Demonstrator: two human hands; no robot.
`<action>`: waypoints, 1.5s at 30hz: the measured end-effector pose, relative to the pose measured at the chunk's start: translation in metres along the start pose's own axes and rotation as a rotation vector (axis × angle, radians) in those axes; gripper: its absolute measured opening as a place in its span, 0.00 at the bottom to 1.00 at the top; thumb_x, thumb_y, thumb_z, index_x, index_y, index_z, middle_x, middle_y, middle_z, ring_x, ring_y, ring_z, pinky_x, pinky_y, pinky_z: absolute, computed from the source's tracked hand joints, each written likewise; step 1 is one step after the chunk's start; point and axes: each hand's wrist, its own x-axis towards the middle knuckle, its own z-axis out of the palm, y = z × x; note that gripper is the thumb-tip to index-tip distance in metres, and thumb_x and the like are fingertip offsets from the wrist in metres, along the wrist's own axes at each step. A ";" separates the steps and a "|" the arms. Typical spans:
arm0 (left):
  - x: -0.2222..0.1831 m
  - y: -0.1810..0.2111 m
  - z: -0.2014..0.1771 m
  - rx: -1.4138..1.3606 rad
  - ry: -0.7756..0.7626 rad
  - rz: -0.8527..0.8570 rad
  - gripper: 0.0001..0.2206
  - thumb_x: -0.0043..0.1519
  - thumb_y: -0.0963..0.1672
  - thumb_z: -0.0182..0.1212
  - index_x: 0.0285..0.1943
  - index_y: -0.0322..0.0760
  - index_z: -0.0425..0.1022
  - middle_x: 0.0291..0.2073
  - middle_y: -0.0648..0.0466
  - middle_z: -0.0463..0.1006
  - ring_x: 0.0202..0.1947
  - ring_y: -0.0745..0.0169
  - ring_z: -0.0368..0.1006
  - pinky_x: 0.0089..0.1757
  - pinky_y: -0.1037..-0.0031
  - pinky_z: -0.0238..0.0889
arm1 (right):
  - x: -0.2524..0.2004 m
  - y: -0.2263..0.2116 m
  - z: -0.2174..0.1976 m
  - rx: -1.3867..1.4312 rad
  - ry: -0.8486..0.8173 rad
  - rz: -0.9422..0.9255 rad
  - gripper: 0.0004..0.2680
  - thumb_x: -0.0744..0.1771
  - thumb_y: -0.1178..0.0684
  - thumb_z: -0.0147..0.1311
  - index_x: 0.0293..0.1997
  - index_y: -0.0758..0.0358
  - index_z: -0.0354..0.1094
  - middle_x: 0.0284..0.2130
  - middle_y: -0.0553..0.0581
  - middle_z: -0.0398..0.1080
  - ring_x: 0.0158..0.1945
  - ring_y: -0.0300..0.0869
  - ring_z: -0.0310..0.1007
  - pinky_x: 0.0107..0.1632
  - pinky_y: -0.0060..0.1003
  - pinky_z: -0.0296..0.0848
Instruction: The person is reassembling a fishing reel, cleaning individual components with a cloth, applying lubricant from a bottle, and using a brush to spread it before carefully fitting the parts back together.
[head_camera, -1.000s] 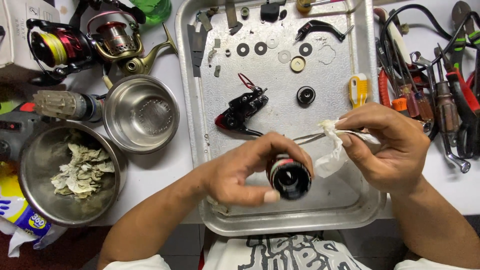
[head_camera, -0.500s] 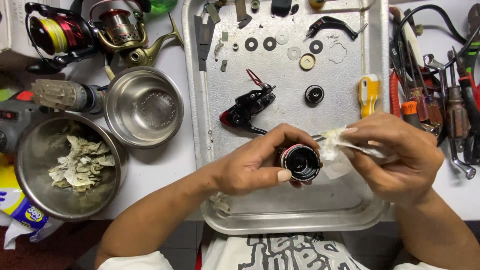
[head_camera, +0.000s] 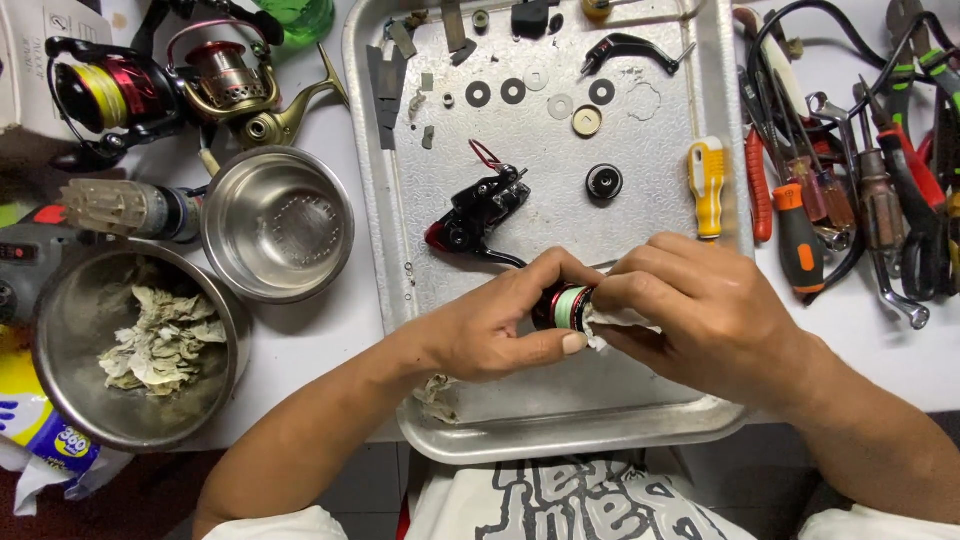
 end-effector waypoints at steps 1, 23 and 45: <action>-0.001 -0.001 0.001 0.003 -0.001 0.003 0.18 0.59 0.49 0.47 0.52 0.35 0.57 0.34 0.56 0.66 0.32 0.67 0.60 0.36 0.75 0.55 | 0.000 -0.001 0.001 -0.003 0.002 -0.001 0.05 0.64 0.55 0.51 0.33 0.65 0.61 0.24 0.57 0.63 0.24 0.46 0.58 0.27 0.37 0.58; 0.004 -0.035 0.015 0.643 0.540 0.407 0.19 0.50 0.46 0.60 0.48 0.36 0.66 0.32 0.49 0.70 0.27 0.54 0.70 0.30 0.67 0.66 | 0.004 0.014 0.025 0.245 0.120 0.475 0.05 0.57 0.57 0.62 0.25 0.62 0.67 0.12 0.53 0.62 0.19 0.40 0.62 0.22 0.33 0.60; -0.005 -0.018 -0.004 -0.226 0.141 0.174 0.20 0.56 0.48 0.54 0.53 0.35 0.56 0.45 0.46 0.67 0.45 0.55 0.68 0.47 0.71 0.68 | -0.026 0.056 0.010 0.573 0.290 0.469 0.07 0.62 0.61 0.53 0.41 0.70 0.64 0.33 0.60 0.69 0.34 0.40 0.71 0.39 0.28 0.73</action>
